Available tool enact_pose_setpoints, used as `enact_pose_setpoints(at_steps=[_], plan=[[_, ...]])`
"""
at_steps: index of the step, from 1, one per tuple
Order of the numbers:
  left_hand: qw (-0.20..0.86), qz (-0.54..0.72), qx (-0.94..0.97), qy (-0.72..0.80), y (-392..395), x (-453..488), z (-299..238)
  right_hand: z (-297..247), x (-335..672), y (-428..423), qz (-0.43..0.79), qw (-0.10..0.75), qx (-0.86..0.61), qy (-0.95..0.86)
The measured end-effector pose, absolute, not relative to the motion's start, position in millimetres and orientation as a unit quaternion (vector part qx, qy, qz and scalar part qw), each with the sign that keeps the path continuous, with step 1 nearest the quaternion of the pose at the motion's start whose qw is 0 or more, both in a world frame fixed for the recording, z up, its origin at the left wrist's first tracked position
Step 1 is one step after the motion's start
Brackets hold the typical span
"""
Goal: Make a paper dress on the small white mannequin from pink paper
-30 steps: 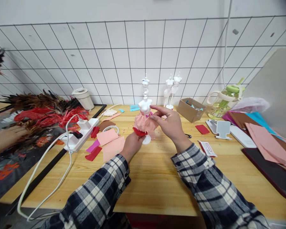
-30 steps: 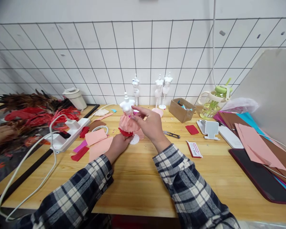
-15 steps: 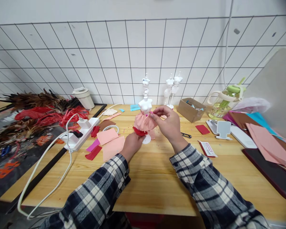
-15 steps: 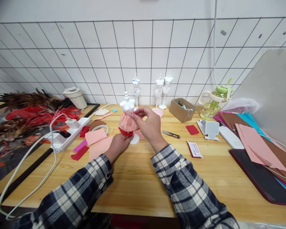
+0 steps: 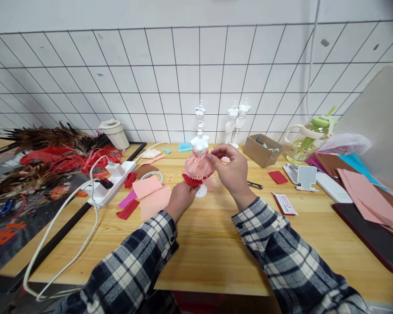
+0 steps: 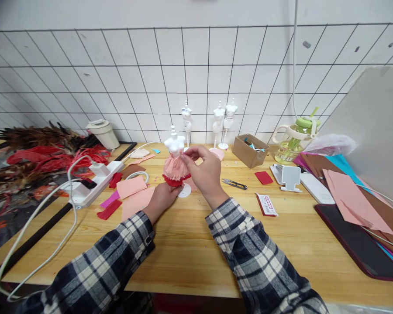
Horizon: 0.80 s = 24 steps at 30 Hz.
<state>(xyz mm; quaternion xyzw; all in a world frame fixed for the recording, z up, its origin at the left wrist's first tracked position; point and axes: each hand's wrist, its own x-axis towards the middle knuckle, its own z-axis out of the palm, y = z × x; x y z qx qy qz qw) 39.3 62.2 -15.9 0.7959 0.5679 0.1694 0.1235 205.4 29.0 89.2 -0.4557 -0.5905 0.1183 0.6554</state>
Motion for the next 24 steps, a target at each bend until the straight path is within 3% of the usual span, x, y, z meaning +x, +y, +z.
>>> enact_pose_setpoints(at_steps=[24], plan=[[0.1,0.169,0.81,0.553,59.7,38.8,-16.0,85.5,205.3,30.8,0.166,0.636,-0.457,-0.599]])
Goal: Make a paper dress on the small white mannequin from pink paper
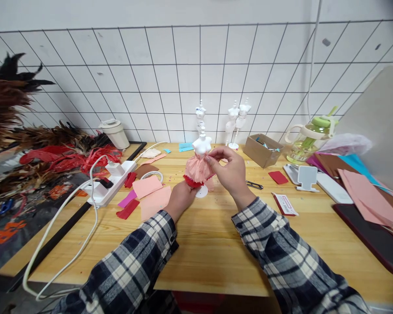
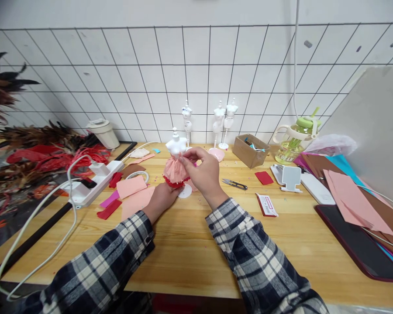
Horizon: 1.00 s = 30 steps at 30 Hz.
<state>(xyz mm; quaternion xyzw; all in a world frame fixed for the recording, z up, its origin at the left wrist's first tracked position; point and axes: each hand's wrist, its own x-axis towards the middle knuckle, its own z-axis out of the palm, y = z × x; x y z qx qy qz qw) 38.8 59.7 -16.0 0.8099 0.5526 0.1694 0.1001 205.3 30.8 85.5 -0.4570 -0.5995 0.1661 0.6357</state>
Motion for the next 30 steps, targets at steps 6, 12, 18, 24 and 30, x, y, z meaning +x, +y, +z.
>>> enact_pose_setpoints(at_steps=[6,12,18,24,30], plan=[[0.081,0.178,0.823,0.533,58,39,-15,85,206,31,0.164,0.632,-0.466,-0.597],[0.06,0.176,0.83,0.526,58,39,-17,85,206,32,0.175,0.627,-0.464,-0.6],[0.05,0.202,0.849,0.486,57,38,-18,81,212,39,0.169,0.634,-0.481,-0.582],[0.064,0.213,0.852,0.473,56,38,-15,78,214,45,0.369,0.606,-0.387,-0.589],[0.075,0.226,0.852,0.466,55,40,-13,77,212,44,0.353,0.624,-0.417,-0.559]])
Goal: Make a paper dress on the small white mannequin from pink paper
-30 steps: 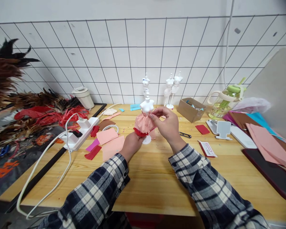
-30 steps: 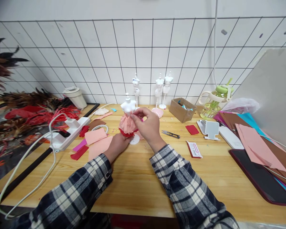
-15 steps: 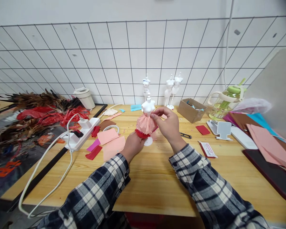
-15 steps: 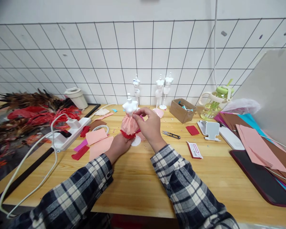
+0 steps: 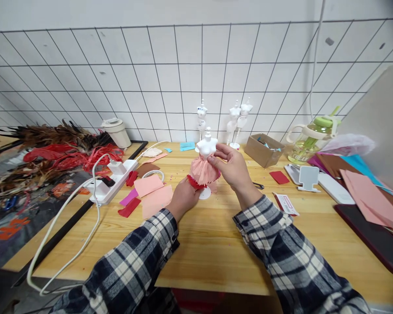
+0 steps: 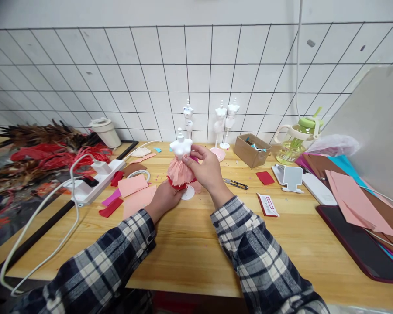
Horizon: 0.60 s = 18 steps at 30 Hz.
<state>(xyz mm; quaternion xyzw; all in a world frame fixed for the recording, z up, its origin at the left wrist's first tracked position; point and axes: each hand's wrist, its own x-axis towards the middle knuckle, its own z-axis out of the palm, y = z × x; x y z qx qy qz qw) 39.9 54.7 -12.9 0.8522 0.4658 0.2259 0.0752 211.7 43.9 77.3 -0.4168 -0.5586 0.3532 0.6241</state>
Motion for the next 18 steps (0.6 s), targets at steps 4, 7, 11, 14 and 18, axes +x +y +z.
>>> enact_pose_setpoints(at_steps=[4,7,11,14,18], plan=[[0.147,0.231,0.849,0.452,45,43,-10,77,215,46,0.372,0.636,-0.412,-0.536],[0.265,0.254,0.827,0.425,30,46,-4,85,218,43,0.327,0.667,-0.427,-0.515],[0.352,0.271,0.799,0.405,12,44,3,101,219,34,0.13,0.694,-0.467,-0.532],[0.353,0.28,0.793,0.409,11,41,5,106,220,32,0.004,0.676,-0.459,-0.576],[0.343,0.273,0.799,0.412,16,38,5,103,229,40,-0.107,0.588,-0.461,-0.656]])
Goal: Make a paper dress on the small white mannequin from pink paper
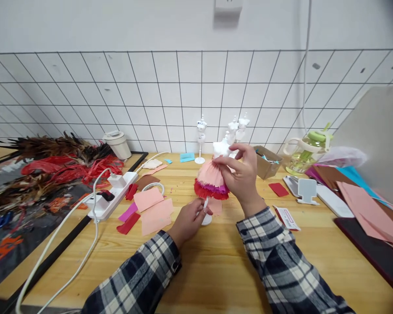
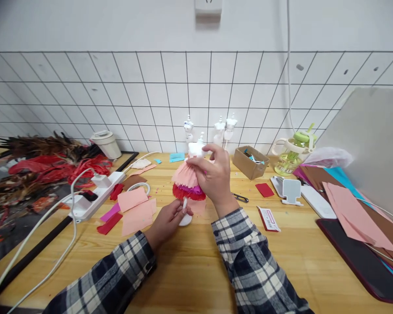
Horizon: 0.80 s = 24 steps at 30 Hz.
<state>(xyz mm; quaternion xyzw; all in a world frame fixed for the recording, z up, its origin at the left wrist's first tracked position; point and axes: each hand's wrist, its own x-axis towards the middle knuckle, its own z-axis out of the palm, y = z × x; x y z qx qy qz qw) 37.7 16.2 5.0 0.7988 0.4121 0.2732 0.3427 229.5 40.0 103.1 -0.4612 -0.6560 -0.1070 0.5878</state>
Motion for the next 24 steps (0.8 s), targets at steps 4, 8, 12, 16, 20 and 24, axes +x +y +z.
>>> enact_pose_setpoints(at_steps=[4,8,12,16,20,24], plan=[[0.315,0.259,0.809,0.423,21,36,4,106,241,44,-0.14,0.519,-0.46,-0.707],[0.31,0.273,0.789,0.455,25,35,0,114,239,38,-0.124,0.49,-0.455,-0.733],[0.298,0.271,0.778,0.482,26,34,1,113,224,34,-0.11,0.439,-0.445,-0.772],[0.266,0.262,0.785,0.495,26,35,3,106,212,32,-0.123,0.41,-0.437,-0.791],[0.274,0.259,0.774,0.509,27,34,2,106,214,30,-0.144,0.448,-0.425,-0.773],[0.268,0.275,0.772,0.506,28,32,-1,105,218,31,-0.181,0.414,-0.443,-0.775]])
